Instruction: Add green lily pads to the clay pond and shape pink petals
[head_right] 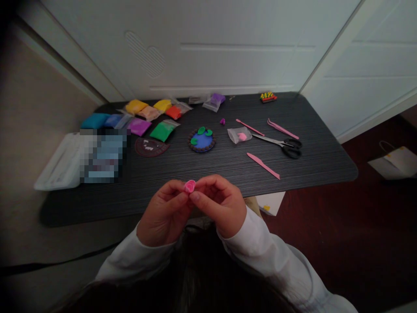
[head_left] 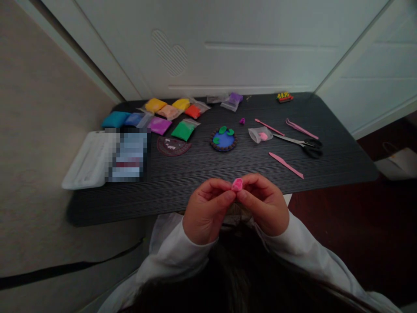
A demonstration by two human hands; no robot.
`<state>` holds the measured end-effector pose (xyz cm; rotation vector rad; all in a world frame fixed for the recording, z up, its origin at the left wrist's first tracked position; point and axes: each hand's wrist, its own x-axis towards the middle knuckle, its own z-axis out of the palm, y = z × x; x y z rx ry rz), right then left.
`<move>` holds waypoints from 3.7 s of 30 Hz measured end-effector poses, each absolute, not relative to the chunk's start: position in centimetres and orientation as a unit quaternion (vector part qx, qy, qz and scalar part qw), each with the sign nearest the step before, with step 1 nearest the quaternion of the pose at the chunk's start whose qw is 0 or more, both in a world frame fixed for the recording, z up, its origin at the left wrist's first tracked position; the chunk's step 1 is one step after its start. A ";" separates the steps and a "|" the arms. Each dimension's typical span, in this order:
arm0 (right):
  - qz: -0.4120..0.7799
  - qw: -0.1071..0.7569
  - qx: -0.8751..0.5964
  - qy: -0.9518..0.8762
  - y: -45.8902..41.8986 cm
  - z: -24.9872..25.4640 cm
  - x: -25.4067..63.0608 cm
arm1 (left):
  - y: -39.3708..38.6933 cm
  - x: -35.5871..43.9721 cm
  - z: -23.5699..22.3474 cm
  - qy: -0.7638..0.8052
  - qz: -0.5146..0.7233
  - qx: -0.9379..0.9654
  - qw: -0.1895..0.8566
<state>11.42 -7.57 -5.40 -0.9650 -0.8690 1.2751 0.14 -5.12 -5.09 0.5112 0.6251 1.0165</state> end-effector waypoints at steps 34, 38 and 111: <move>0.327 0.561 -0.492 -0.581 -7.7 -4.7 12.4 | -5.5 -0.3 -4.8 0.329 0.471 0.324 0.752; 0.240 0.538 -0.497 -0.637 -7.8 -4.6 12.6 | -5.4 -0.8 -4.3 0.303 0.479 0.365 0.739; 0.074 0.487 -0.476 -0.728 -7.9 -5.8 13.2 | -5.2 -0.4 -4.9 0.317 0.470 0.380 0.731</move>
